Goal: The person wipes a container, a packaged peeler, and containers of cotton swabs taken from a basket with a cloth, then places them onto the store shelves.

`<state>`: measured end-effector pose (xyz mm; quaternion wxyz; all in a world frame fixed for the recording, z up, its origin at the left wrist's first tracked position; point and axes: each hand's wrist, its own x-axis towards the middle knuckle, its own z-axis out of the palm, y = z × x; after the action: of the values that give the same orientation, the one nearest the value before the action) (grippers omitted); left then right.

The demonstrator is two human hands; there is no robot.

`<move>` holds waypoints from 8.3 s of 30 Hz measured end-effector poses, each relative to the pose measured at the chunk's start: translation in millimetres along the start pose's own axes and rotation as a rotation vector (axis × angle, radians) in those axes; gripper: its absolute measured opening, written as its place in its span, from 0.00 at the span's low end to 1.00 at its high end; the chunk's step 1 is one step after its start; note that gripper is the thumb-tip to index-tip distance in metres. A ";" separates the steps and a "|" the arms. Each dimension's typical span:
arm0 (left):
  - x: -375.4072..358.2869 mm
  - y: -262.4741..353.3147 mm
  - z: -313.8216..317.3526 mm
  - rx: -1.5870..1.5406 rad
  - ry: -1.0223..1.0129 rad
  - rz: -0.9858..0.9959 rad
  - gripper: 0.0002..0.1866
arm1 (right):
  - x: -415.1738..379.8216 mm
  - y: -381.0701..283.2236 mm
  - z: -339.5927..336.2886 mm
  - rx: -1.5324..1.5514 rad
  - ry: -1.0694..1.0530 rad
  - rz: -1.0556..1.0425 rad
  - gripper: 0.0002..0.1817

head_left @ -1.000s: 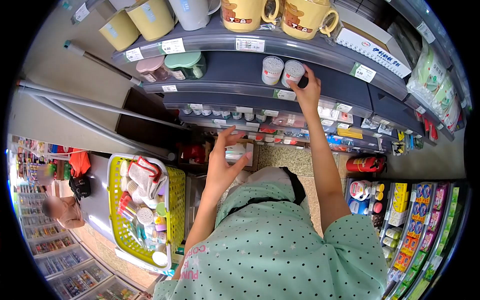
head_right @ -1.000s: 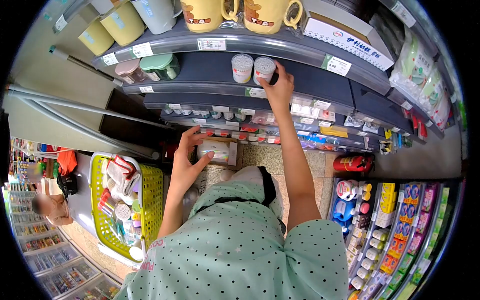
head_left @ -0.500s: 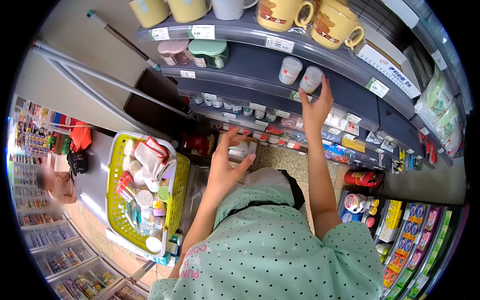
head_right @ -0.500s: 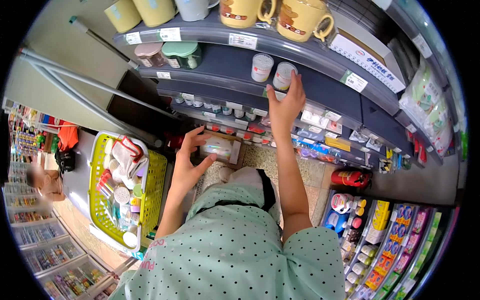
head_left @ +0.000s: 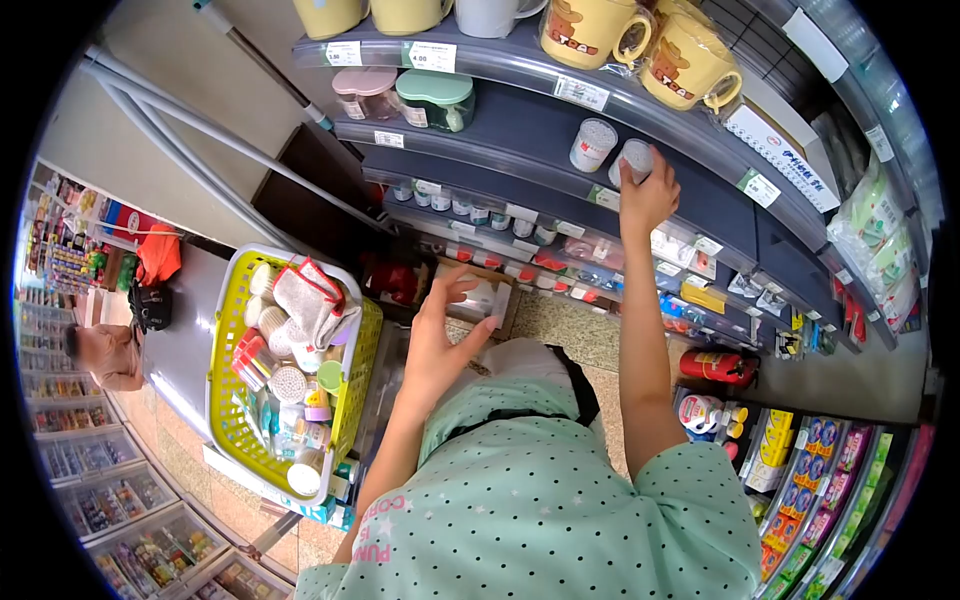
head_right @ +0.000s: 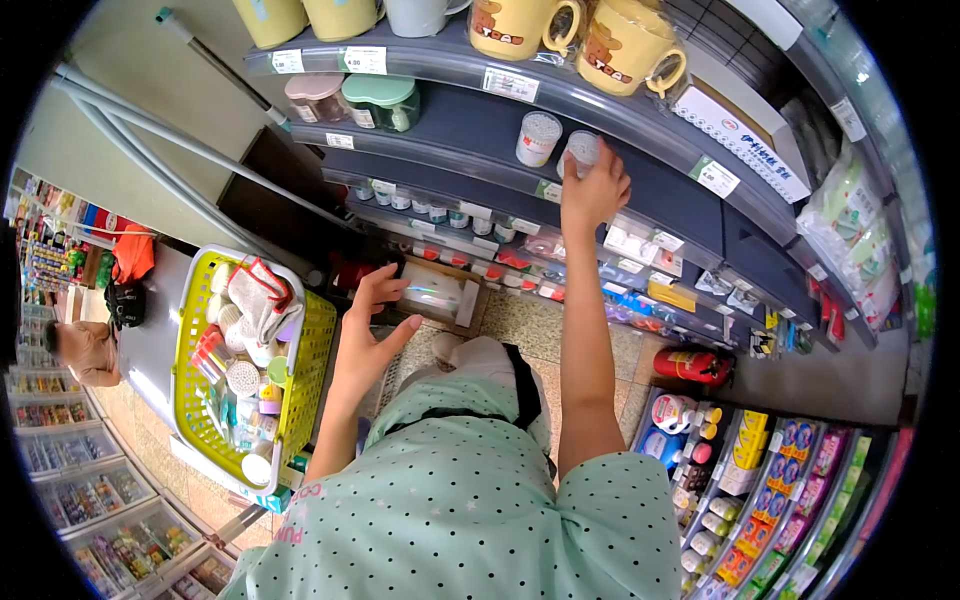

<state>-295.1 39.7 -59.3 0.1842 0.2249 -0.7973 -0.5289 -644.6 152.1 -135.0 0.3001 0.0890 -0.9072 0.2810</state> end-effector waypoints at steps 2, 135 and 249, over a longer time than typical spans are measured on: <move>-0.2 -1.1 -0.6 0.003 -0.005 -0.010 0.36 | 2.8 5.3 4.3 0.005 -0.010 -0.003 0.32; -97.5 -34.6 -98.2 0.305 0.843 -0.028 0.34 | -150.6 -239.5 -170.6 1.036 -0.907 -0.937 0.27; -111.1 -34.8 -97.6 0.508 0.847 -0.162 0.32 | -174.8 -236.6 -148.7 1.038 -0.890 -0.823 0.18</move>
<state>-145.2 15.1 -61.4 0.3894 0.5190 -0.7361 -0.1928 -352.3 39.1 -32.5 -0.0905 0.6492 -0.5893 0.4723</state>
